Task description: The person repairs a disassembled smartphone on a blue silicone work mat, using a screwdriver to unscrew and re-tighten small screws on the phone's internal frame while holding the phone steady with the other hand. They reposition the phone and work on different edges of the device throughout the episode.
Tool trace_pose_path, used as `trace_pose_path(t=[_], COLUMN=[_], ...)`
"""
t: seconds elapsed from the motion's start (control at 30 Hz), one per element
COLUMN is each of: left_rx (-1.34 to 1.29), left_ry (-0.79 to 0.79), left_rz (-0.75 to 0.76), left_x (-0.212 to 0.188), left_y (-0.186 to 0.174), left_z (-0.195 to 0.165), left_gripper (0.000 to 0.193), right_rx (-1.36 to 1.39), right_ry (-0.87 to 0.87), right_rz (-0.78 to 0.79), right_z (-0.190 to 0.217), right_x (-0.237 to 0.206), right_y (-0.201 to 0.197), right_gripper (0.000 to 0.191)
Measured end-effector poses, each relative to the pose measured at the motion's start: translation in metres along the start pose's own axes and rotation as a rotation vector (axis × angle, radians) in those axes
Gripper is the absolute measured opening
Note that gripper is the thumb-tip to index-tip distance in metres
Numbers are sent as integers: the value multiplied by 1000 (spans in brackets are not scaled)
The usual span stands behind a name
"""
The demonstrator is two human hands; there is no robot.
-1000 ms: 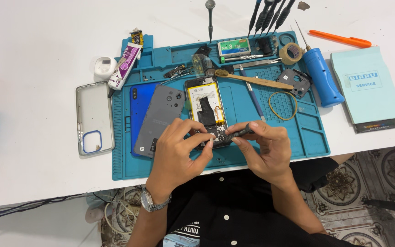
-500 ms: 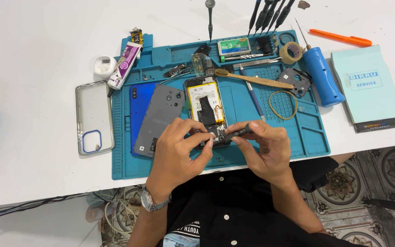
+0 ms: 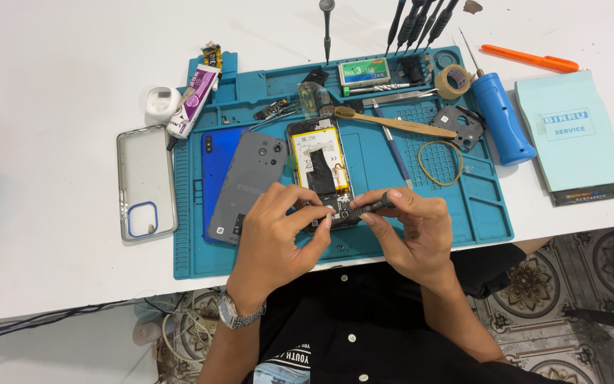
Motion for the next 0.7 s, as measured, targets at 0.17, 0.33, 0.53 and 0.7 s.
trace_pose_path(t=[0.17,0.33,0.53,0.7], left_rx=[1,-1,6,4], left_ry=[3,1,-2,-11], left_rz=[-6,-2,3,4], left_x=[0,0,0,0], left_y=[-1,0,0,0], left_z=[-1,0,0,0], left_gripper=[11,11,11,11], right_rx=[-1,3,0,-7], right_ry=[17,11,22,20], right_rz=[-14,-8,-11,-22], right_z=[0,0,-1,-1], right_x=[-1,0,0,1], right_y=[0,0,-1,-1], right_gripper=[54,55,54,54])
Point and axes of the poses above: each hand's wrist, its own x-axis towards the middle knuckle, its own y-axis out of the palm, z = x × y, the point moved 10 cm from there along x, towards the middle knuckle, and after that the axes turned 8 degrees about y, right-handed, at the moved point
